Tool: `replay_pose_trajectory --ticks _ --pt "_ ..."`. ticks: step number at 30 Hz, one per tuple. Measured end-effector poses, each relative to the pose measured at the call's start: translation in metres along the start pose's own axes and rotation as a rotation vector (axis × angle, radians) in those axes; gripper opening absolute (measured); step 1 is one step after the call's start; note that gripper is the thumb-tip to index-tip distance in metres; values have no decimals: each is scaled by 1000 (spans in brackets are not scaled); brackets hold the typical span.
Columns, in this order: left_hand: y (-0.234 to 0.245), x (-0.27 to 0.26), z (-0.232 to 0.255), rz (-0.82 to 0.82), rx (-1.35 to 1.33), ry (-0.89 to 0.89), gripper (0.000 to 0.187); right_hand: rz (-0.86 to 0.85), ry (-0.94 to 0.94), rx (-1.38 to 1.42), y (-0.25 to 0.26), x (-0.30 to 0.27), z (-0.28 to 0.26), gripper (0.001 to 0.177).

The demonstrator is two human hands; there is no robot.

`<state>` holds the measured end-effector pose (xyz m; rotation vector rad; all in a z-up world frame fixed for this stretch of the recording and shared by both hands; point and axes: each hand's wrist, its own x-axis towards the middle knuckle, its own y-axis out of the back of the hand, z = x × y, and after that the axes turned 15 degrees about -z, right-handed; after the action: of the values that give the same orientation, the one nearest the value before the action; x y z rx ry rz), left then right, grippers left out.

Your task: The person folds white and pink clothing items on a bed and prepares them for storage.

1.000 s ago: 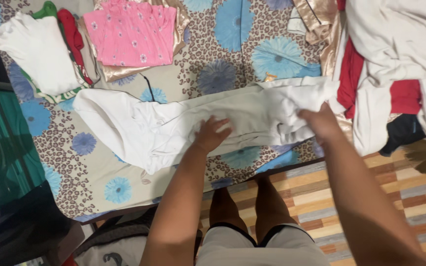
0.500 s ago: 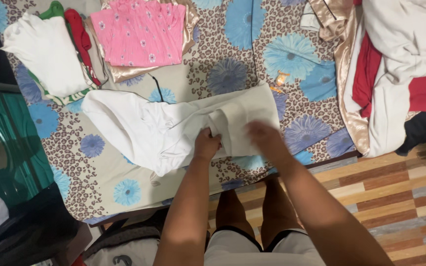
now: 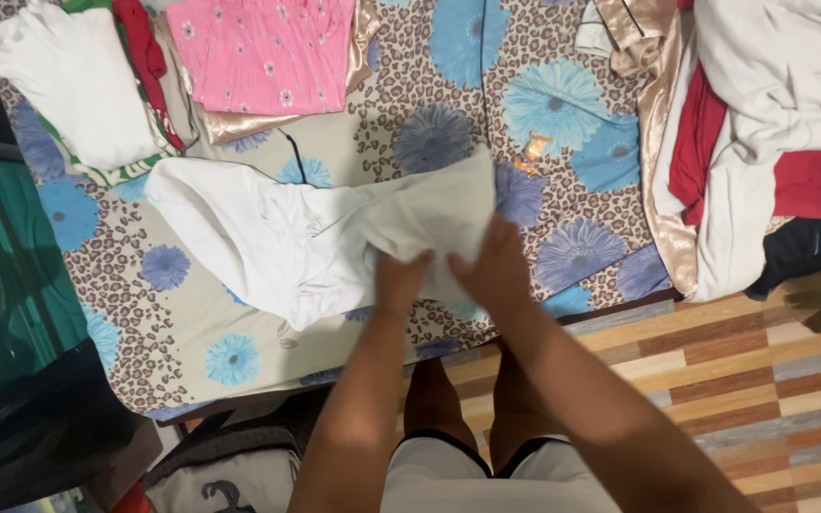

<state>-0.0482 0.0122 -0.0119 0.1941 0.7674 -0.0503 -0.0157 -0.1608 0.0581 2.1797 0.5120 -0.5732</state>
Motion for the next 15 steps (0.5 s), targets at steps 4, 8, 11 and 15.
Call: replay_pose_trajectory --ticks 4,8,11,15 --pt "51 -1 5 161 -118 16 65 81 250 -68 -18 -19 -18 74" --pt "70 -8 13 165 118 121 85 156 222 71 -34 -2 -9 80" --pt "68 -5 20 102 295 115 79 -119 -180 393 -27 24 12 100" --pt "60 -8 18 -56 -41 51 52 -229 -260 825 -20 35 31 100"
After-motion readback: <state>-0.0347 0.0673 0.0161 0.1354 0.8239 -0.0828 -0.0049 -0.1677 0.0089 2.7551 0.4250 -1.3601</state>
